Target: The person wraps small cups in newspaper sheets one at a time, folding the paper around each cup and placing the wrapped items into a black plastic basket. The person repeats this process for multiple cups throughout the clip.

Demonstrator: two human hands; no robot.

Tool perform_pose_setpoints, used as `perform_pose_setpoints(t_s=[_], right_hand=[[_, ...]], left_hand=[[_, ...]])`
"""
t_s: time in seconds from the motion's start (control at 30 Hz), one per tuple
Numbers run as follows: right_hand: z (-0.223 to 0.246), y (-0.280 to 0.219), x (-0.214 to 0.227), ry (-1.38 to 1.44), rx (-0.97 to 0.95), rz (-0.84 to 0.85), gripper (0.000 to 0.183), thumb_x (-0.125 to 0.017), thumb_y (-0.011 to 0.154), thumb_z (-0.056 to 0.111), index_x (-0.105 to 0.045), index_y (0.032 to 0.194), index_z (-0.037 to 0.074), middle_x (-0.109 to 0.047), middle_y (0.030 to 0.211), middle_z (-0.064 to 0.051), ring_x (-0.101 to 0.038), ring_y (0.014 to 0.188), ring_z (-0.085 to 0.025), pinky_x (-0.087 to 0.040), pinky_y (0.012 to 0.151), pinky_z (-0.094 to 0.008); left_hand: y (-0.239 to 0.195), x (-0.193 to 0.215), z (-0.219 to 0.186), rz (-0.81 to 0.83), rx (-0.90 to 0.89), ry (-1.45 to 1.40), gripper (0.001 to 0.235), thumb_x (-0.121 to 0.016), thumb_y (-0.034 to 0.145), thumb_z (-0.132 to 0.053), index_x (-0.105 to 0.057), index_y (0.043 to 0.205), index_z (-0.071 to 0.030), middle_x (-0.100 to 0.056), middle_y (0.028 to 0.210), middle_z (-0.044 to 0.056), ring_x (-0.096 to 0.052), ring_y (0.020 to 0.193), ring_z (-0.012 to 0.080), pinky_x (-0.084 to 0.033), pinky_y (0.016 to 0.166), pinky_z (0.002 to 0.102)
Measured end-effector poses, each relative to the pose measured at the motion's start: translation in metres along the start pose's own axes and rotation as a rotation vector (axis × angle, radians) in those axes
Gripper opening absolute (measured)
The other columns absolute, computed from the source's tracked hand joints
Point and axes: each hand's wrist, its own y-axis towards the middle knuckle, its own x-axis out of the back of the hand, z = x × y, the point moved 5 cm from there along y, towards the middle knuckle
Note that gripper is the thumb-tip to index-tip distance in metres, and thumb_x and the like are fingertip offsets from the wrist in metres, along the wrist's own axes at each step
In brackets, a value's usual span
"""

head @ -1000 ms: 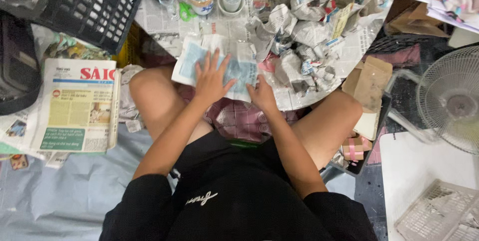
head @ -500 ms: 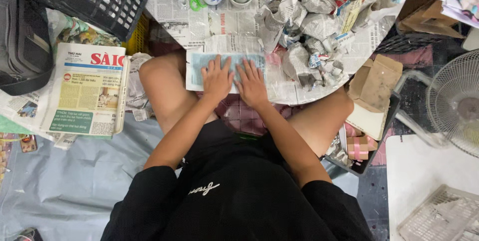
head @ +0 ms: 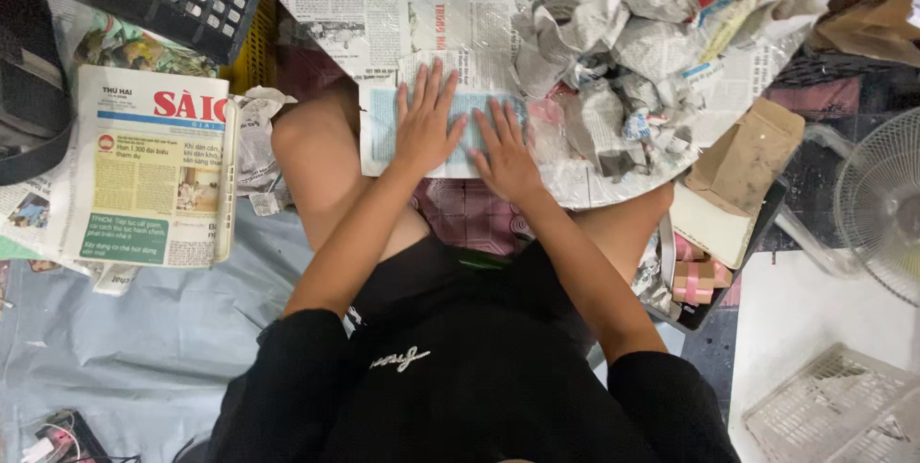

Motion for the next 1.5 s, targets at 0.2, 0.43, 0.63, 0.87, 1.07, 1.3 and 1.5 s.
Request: perform_pose_setpoints(t_s=[0.2,0.43,0.63,0.87,1.07,1.3,1.5], right_hand=[[0.046,0.047,0.053,0.258,0.163,-0.161,0.045,-0.062,0.102,0.021,-0.054,0.144,0.007,-0.043,0.157,-0.019,-0.039,0.147,-0.041,-0.032,0.122,-0.053],[0.067,0.164,0.083,0.286,0.179,-0.254,0.036,-0.066,0.105,0.018,-0.062,0.138,0.005,-0.045,0.155,-0.020,-0.043,0.144,-0.042,-0.037,0.121,-0.050],[0.065,0.214,0.080,0.212,0.219,-0.328,0.034,-0.070,0.105,0.019,-0.065,0.138,0.012,-0.041,0.154,-0.026,-0.057,0.129,-0.045,-0.051,0.106,-0.045],[0.053,0.232,0.072,0.273,0.098,-0.170,0.040,-0.068,0.099,0.013,-0.057,0.137,0.008,-0.062,0.139,-0.013,-0.074,0.085,-0.030,-0.058,0.077,-0.042],[0.047,0.243,0.064,-0.059,0.320,-0.388,0.043,-0.067,0.093,-0.001,-0.068,0.133,0.015,-0.072,0.126,-0.007,-0.075,0.092,-0.030,-0.060,0.076,-0.038],[0.039,0.229,0.066,-0.023,0.377,-0.495,0.039,-0.070,0.093,0.000,-0.071,0.130,0.014,-0.072,0.127,-0.008,-0.074,0.105,-0.027,-0.061,0.084,-0.035],[0.035,0.224,0.066,0.083,0.339,-0.508,0.032,-0.072,0.094,0.002,-0.072,0.124,0.014,-0.072,0.125,-0.011,-0.072,0.105,-0.029,-0.061,0.085,-0.037]], left_hand=[[0.000,0.008,-0.002,0.045,0.072,-0.080,0.085,-0.072,0.087,-0.030,-0.033,0.160,-0.010,-0.020,0.169,0.019,-0.016,0.157,0.0377,-0.010,0.121,0.063],[0.002,0.008,0.002,-0.056,0.032,-0.132,0.070,-0.071,0.092,-0.032,-0.044,0.149,-0.001,-0.033,0.161,0.023,-0.024,0.155,0.0412,-0.013,0.122,0.065],[0.010,0.011,-0.001,0.002,0.085,-0.167,0.075,-0.071,0.088,-0.029,-0.042,0.153,-0.007,-0.030,0.163,0.022,-0.025,0.154,0.0413,-0.017,0.118,0.069],[0.017,0.015,-0.003,0.031,0.103,-0.185,0.079,-0.073,0.086,-0.029,-0.039,0.155,-0.011,-0.027,0.166,0.021,-0.023,0.154,0.0410,-0.018,0.116,0.071],[0.017,0.014,-0.004,0.032,0.109,-0.179,0.078,-0.073,0.089,-0.031,-0.039,0.157,-0.011,-0.026,0.166,0.020,-0.020,0.156,0.0392,-0.015,0.120,0.069],[0.017,0.011,-0.004,0.035,0.110,-0.174,0.079,-0.073,0.088,-0.030,-0.039,0.156,-0.011,-0.026,0.166,0.020,-0.019,0.157,0.0387,-0.013,0.120,0.067],[0.017,0.010,-0.003,0.029,0.095,-0.165,0.080,-0.074,0.087,-0.030,-0.038,0.157,-0.011,-0.025,0.166,0.021,-0.018,0.156,0.0391,-0.012,0.120,0.067]])
